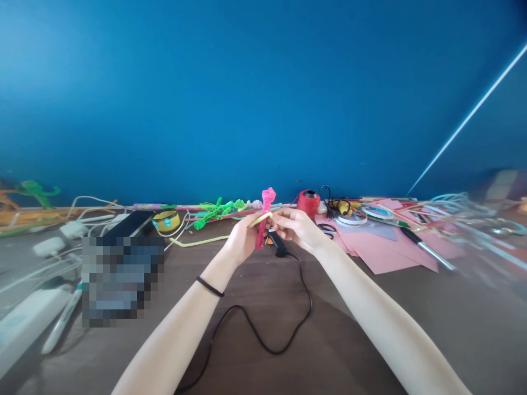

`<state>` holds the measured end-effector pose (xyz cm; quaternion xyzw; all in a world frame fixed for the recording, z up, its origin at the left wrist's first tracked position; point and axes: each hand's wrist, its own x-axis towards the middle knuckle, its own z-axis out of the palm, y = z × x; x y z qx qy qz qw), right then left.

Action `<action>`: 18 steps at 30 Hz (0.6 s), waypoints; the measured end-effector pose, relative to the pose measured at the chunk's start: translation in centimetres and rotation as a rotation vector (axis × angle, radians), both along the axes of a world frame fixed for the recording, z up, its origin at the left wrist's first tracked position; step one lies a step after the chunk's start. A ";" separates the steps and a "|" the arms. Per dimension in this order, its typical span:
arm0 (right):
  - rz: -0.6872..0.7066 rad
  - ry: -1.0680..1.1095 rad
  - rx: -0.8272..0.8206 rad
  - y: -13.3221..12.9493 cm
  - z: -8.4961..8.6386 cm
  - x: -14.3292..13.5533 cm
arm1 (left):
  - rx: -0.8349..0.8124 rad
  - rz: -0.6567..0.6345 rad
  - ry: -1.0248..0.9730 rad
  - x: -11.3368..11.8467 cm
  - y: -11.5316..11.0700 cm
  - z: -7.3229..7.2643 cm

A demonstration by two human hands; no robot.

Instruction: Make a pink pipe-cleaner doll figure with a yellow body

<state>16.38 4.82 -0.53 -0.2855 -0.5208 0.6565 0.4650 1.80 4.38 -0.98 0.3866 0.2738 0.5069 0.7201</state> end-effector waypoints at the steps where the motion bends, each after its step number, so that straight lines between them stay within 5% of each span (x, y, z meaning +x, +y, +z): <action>1: -0.008 0.003 -0.010 0.0 0.0 0.0 | -0.026 0.003 -0.022 0.0 0.0 0.0; 18: 0.001 0.024 -0.051 0.0 -0.1 -0.1 | -0.003 -0.048 -0.025 0.1 -0.5 0.2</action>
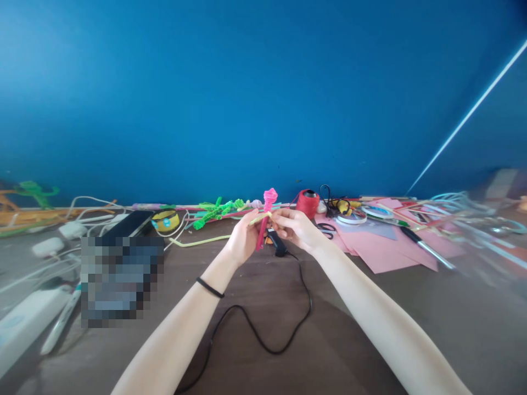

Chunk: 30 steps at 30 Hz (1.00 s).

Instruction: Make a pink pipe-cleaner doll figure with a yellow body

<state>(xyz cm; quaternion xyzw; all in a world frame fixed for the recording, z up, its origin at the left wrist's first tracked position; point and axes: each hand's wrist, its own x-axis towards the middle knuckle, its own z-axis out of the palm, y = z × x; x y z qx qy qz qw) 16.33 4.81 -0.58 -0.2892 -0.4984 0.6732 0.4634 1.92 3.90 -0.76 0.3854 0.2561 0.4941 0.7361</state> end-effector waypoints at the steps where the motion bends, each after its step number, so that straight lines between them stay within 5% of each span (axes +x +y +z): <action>1: 0.002 0.002 -0.002 0.0 0.0 0.0 | 0.005 -0.009 0.002 0.0 0.0 0.0; 20: 0.001 0.066 -0.019 0.2 -0.2 -0.3 | 0.103 0.038 0.059 0.5 -0.3 0.0; 30: -0.040 0.057 -0.015 0.3 -0.5 -0.4 | 0.210 0.189 0.149 0.6 0.1 -1.0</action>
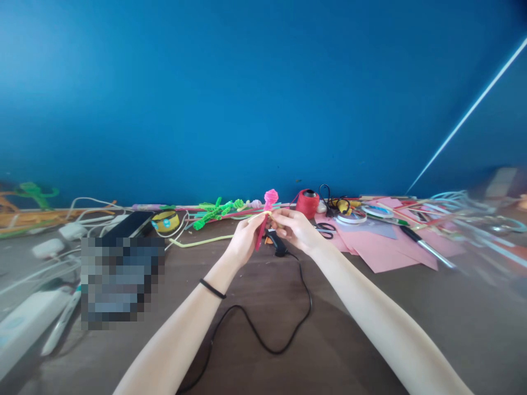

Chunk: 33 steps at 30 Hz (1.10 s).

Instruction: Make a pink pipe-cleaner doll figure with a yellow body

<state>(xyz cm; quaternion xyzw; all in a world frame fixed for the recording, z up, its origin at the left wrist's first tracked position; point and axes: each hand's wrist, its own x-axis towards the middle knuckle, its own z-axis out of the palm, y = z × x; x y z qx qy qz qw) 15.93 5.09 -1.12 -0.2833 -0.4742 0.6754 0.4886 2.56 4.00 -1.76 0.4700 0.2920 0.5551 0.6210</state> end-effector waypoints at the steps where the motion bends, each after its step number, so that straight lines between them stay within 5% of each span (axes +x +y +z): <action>1: -0.004 -0.004 0.000 0.0 0.0 0.0 | -0.003 0.013 0.007 0.0 0.0 0.0; 12: 0.000 -0.015 -0.022 0.1 -0.2 0.0 | 0.033 0.154 0.006 0.0 0.3 -0.5; 33: -0.062 -0.112 0.089 -0.1 -0.1 -0.3 | 0.139 0.232 0.120 -0.1 -0.2 -0.4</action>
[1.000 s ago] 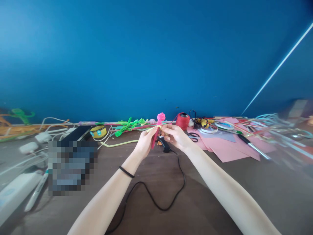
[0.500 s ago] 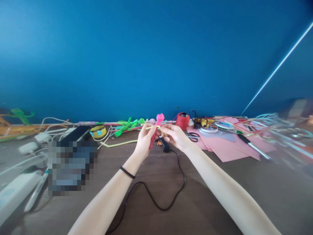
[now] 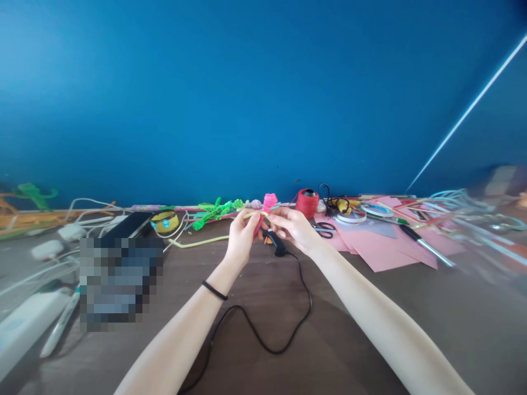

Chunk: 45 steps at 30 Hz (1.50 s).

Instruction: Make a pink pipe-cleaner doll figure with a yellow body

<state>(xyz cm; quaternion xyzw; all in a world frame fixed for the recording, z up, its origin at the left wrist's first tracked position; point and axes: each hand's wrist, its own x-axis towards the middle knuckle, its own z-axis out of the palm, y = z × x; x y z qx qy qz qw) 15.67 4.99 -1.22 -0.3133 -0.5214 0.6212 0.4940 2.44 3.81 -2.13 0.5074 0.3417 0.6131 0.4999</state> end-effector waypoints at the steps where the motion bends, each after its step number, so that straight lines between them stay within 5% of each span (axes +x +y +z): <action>1: 0.003 0.001 0.010 0.1 -0.1 0.0 | 0.007 0.006 0.009 -0.1 0.0 -0.1; 14: -0.003 -0.039 0.073 -0.1 -0.1 0.0 | -0.010 0.005 0.057 -0.4 0.3 -0.1; 32: -0.143 -0.409 0.350 0.1 -0.3 0.5 | 0.052 0.150 0.367 -1.3 1.4 -0.5; 45: -0.152 -0.565 0.418 -0.3 0.3 0.9 | -0.012 0.053 0.378 -1.3 1.1 0.3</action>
